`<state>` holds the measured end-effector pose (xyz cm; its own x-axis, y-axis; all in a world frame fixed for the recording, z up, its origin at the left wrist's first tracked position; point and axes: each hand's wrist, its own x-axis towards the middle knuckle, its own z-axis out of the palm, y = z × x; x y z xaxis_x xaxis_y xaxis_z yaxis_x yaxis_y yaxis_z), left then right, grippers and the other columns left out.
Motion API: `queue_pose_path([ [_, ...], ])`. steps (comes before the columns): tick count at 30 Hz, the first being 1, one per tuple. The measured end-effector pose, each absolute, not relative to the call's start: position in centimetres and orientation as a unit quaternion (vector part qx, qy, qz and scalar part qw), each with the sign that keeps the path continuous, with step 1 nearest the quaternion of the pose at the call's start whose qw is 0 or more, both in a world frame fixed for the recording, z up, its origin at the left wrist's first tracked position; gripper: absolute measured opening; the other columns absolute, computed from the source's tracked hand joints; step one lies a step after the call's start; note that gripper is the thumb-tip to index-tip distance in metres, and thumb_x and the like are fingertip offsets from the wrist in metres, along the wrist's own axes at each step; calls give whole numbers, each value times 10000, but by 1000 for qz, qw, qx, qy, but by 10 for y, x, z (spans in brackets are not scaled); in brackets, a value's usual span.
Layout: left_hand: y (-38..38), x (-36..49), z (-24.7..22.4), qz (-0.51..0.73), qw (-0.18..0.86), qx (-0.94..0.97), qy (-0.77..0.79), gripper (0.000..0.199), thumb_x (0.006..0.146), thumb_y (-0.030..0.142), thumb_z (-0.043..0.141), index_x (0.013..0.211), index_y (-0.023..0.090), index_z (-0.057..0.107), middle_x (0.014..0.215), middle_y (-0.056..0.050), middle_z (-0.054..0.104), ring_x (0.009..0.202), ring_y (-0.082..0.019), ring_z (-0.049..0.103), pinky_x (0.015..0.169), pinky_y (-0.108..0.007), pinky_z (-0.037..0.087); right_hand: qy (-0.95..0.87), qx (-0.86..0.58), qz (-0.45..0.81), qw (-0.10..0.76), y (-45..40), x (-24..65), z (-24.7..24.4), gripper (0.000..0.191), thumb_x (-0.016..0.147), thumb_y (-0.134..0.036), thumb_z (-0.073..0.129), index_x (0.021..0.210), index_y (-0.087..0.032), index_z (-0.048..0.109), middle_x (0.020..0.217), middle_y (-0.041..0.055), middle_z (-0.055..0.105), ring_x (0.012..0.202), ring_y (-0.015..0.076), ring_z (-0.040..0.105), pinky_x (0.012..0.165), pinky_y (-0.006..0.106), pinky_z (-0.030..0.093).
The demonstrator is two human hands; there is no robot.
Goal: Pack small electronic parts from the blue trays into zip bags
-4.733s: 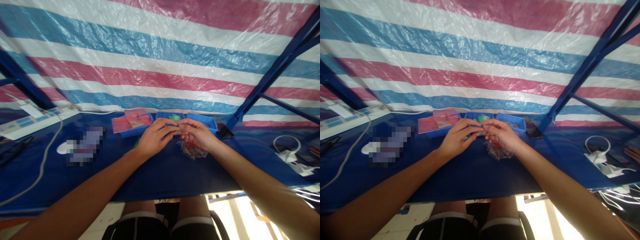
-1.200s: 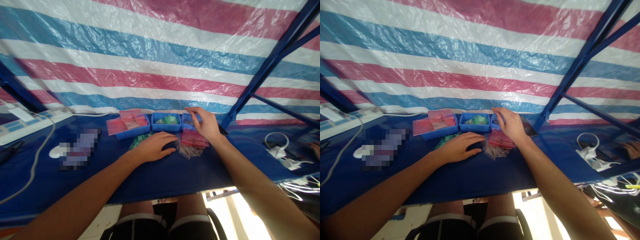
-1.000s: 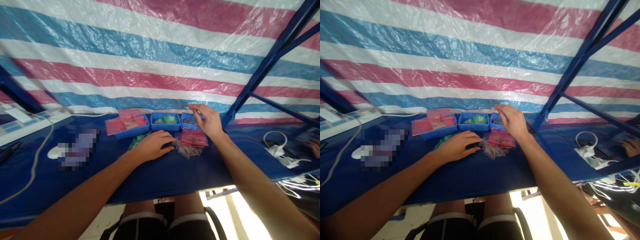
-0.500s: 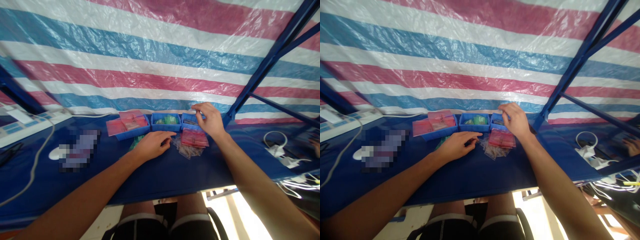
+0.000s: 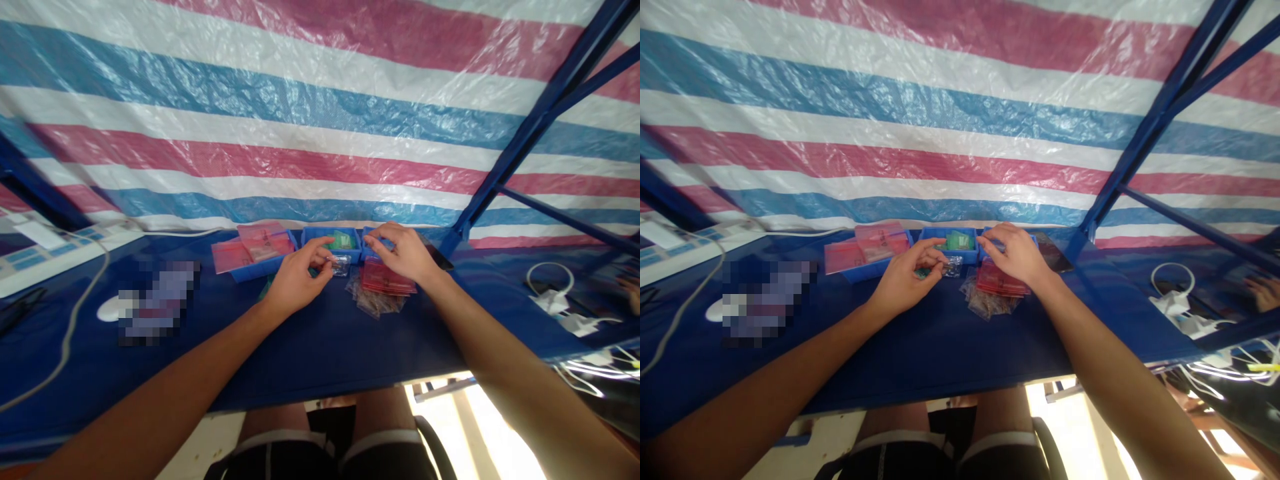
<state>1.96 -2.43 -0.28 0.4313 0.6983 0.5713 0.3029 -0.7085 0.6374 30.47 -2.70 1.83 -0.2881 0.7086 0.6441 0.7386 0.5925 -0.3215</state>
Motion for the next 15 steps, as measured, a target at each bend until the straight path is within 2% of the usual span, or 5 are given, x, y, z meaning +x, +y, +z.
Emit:
queue_pose_path([
  [3, -25, 20, -3, 444, 285, 799, 290, 506, 972, 220, 671, 1466, 191, 564, 1114, -85, 801, 935, -183, 808, 801, -264, 639, -774, -434, 137, 440, -35, 286, 14, 339, 991, -552, 738, 1143, -254, 791, 1073, 70, 826, 867, 245, 742, 818, 396, 587],
  [5, -25, 20, -4, 442, 309, 794, 280, 527, 989, 244, 680, 1494, 196, 540, 1137, -101, 793, 949, -191, 817, 721, -226, 620, -754, -402, 276, 440, -39, 274, 9, 463, 899, -547, 847, 1256, -267, 753, 1101, 64, 820, 895, 250, 759, 806, 385, 599],
  [9, -28, 20, -4, 428, 294, 806, 284, 535, 1025, 296, 675, 1531, 215, 522, 1195, -115, 768, 931, -191, 812, 595, -185, 570, -687, -346, 449, 455, -40, 258, 0, 427, 883, -488, 872, 1214, -255, 736, 997, 42, 815, 865, 231, 771, 782, 358, 598],
  [12, -30, 20, 0, 431, 208, 839, 259, 564, 1000, 298, 726, 1535, 242, 555, 1446, -158, 657, 1217, -262, 738, 843, -326, 674, -642, -346, 488, 479, -39, 255, 0, 485, 839, -456, 913, 1232, -250, 718, 889, 13, 803, 738, 197, 736, 644, 303, 553],
  [15, -30, 20, 4, 420, 104, 876, 213, 514, 966, 291, 790, 1460, 270, 647, 1550, -151, 587, 1452, -322, 582, 1157, -504, 572, -589, -345, 531, 501, -39, 256, 3, 499, 788, -454, 953, 1188, -254, 731, 875, 9, 806, 698, 182, 720, 577, 271, 513],
])
